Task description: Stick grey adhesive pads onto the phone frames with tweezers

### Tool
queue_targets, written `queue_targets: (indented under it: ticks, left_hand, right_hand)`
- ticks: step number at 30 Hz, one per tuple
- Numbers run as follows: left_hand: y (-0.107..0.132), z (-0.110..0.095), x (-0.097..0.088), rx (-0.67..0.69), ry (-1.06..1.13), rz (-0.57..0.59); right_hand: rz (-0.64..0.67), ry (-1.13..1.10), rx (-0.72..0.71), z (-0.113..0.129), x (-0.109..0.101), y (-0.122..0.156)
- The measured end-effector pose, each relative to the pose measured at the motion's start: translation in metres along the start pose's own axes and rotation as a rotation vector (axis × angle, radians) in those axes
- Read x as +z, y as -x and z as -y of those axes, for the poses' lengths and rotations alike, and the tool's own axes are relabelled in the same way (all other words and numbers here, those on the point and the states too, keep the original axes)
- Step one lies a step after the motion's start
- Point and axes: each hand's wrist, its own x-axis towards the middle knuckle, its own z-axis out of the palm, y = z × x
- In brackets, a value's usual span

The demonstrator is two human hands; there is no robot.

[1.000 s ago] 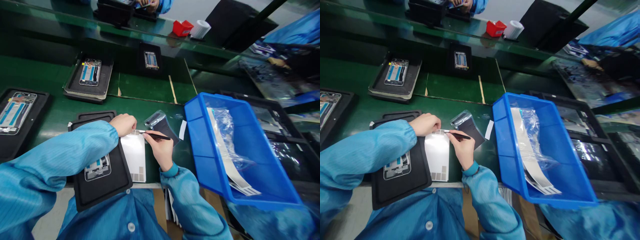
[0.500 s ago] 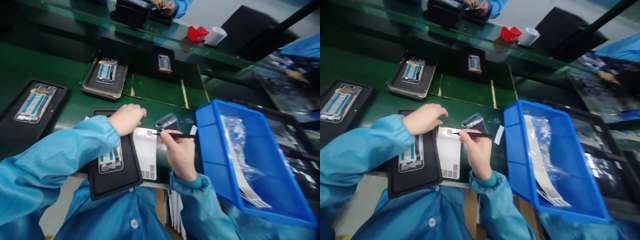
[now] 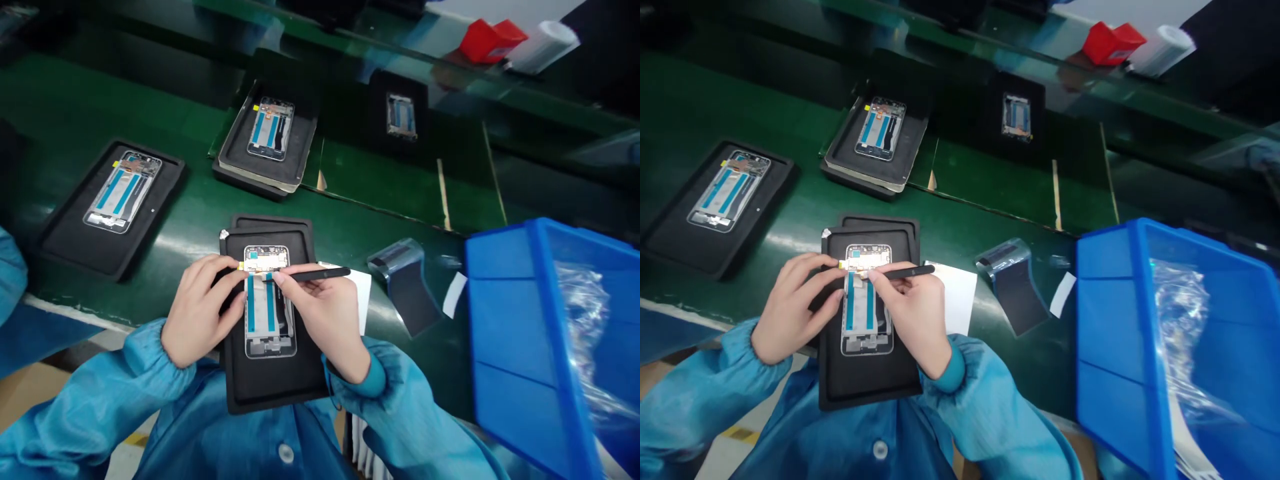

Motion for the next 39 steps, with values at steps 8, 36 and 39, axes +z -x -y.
queue_targets:
  ticks: [8,36,39]
  left_hand:
    - [0.002,-0.002,0.006,-0.019,0.018,-0.025]
    - [-0.005,-0.006,-0.007,0.106,-0.275,0.179]
    - [-0.009,-0.009,-0.009,0.148,-0.312,0.217]
  right_hand:
    - [-0.046,0.084,-0.02,0.001,0.003,0.002]
    - [-0.044,0.205,-0.1,-0.007,0.004,0.001]
    - [-0.075,0.209,-0.096,-0.006,0.0,0.003]
